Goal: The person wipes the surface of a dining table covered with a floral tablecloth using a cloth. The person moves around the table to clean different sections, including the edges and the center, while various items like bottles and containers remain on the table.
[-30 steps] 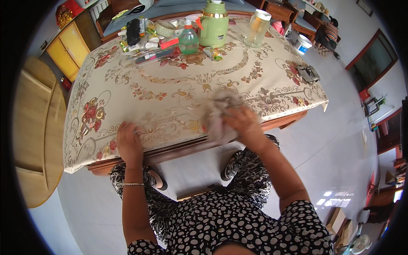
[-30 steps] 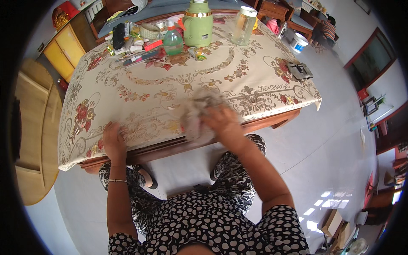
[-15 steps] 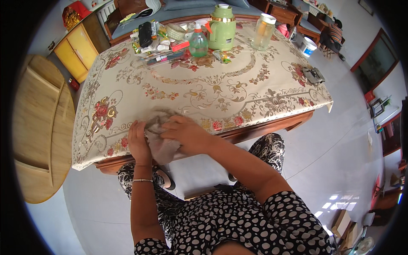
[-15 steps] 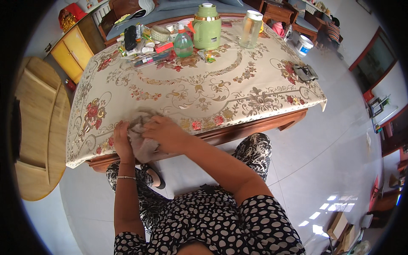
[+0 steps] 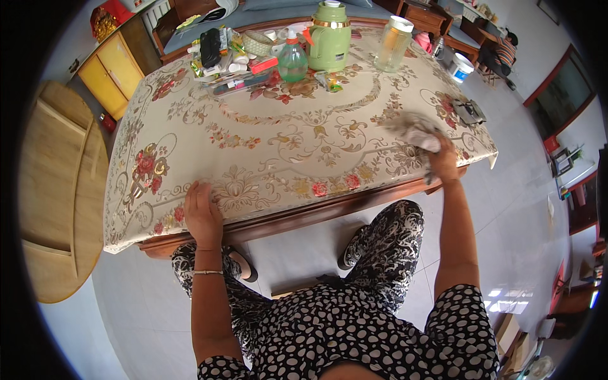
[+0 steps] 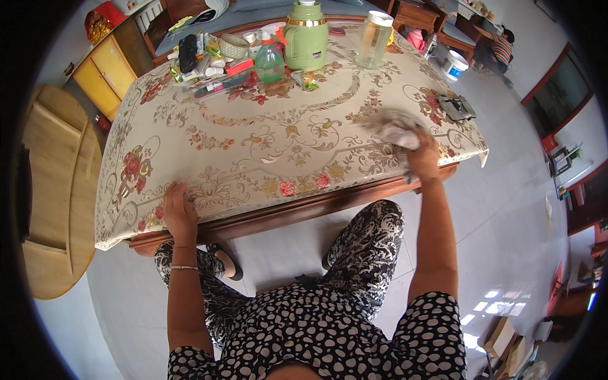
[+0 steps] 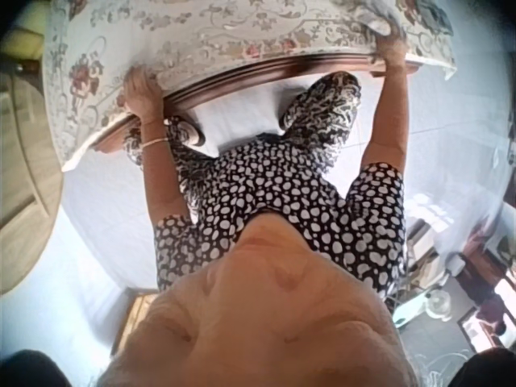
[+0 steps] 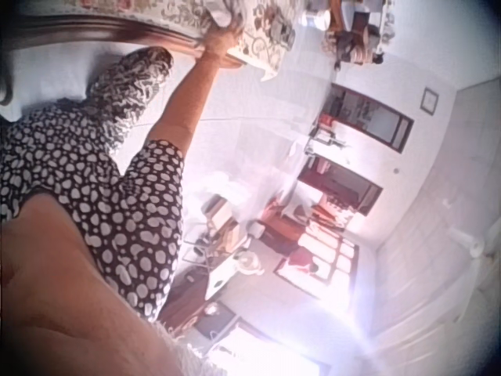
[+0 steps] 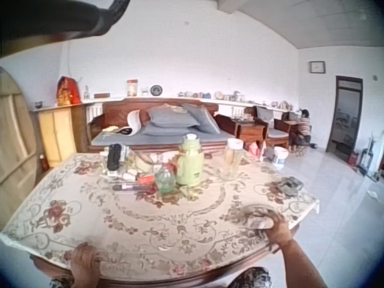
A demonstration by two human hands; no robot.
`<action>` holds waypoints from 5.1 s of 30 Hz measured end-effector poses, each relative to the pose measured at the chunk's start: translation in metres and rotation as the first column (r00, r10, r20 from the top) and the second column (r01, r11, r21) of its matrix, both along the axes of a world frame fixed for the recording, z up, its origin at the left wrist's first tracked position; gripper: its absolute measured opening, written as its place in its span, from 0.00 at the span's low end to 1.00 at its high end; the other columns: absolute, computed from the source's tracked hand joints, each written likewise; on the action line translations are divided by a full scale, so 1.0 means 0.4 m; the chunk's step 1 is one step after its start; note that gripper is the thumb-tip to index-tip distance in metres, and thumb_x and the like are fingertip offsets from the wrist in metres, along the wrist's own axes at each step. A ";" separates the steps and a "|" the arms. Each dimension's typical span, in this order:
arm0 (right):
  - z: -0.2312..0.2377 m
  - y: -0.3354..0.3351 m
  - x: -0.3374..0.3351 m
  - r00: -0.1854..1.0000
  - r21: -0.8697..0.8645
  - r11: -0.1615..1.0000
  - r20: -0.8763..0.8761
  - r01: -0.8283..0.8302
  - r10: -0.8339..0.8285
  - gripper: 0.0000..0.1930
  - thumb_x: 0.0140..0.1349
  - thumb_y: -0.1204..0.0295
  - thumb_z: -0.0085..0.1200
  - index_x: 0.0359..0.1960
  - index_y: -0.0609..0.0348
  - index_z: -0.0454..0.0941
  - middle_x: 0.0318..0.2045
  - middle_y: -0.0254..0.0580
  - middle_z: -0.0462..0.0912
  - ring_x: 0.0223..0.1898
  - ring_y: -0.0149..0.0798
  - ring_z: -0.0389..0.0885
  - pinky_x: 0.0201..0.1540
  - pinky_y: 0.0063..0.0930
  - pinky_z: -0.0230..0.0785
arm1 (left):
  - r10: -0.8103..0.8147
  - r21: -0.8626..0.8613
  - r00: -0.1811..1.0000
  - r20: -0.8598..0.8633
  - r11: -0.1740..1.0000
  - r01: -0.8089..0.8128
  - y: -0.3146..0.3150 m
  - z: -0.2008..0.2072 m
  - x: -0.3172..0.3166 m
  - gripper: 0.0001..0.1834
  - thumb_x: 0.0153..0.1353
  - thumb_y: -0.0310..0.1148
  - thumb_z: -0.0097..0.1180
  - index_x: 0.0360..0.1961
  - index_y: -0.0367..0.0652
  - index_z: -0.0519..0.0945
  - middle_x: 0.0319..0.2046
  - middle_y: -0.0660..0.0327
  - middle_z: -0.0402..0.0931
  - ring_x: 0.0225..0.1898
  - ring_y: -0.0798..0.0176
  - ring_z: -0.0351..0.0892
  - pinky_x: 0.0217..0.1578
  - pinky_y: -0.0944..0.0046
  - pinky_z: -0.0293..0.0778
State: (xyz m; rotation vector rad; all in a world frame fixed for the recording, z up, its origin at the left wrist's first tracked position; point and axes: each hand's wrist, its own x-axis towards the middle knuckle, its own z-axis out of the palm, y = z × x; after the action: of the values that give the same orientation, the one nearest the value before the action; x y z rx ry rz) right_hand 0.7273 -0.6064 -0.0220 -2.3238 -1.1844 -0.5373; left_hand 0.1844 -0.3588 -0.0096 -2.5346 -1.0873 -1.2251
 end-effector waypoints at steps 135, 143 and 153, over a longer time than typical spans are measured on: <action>0.079 0.100 -0.253 0.935 0.005 0.938 0.071 -0.347 0.346 0.21 0.52 0.69 0.60 0.50 0.54 0.75 0.48 0.48 0.77 0.49 0.53 0.73 0.54 0.43 0.66 | 0.017 0.060 0.999 0.046 0.998 -0.019 -0.008 0.005 0.000 0.06 0.48 0.25 0.50 0.30 0.43 0.72 0.36 0.59 0.74 0.40 0.53 0.74 0.37 0.55 0.68; 0.113 0.189 -0.096 0.892 -0.362 0.845 -0.073 0.393 -0.446 0.31 0.57 0.45 0.46 0.59 0.45 0.69 0.59 0.46 0.69 0.60 0.56 0.63 0.62 0.49 0.55 | 0.064 0.066 0.995 0.076 0.995 -0.069 -0.003 0.000 0.004 0.07 0.46 0.24 0.51 0.30 0.44 0.73 0.35 0.60 0.75 0.38 0.53 0.75 0.37 0.55 0.68; 0.101 0.601 -0.453 0.976 -0.349 0.912 -0.030 -0.214 0.218 0.27 0.57 0.49 0.51 0.59 0.40 0.69 0.60 0.41 0.67 0.63 0.51 0.59 0.62 0.49 0.57 | 0.081 0.043 0.994 0.072 0.996 -0.084 -0.006 0.004 0.004 0.06 0.48 0.25 0.51 0.30 0.45 0.74 0.34 0.60 0.75 0.36 0.54 0.74 0.35 0.56 0.68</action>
State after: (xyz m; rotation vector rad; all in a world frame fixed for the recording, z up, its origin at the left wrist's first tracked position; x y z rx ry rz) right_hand 0.5459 -0.3659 0.0183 -2.4307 -1.6319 -0.2734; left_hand 0.1862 -0.3612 -0.0079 -2.4046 -1.1527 -1.3108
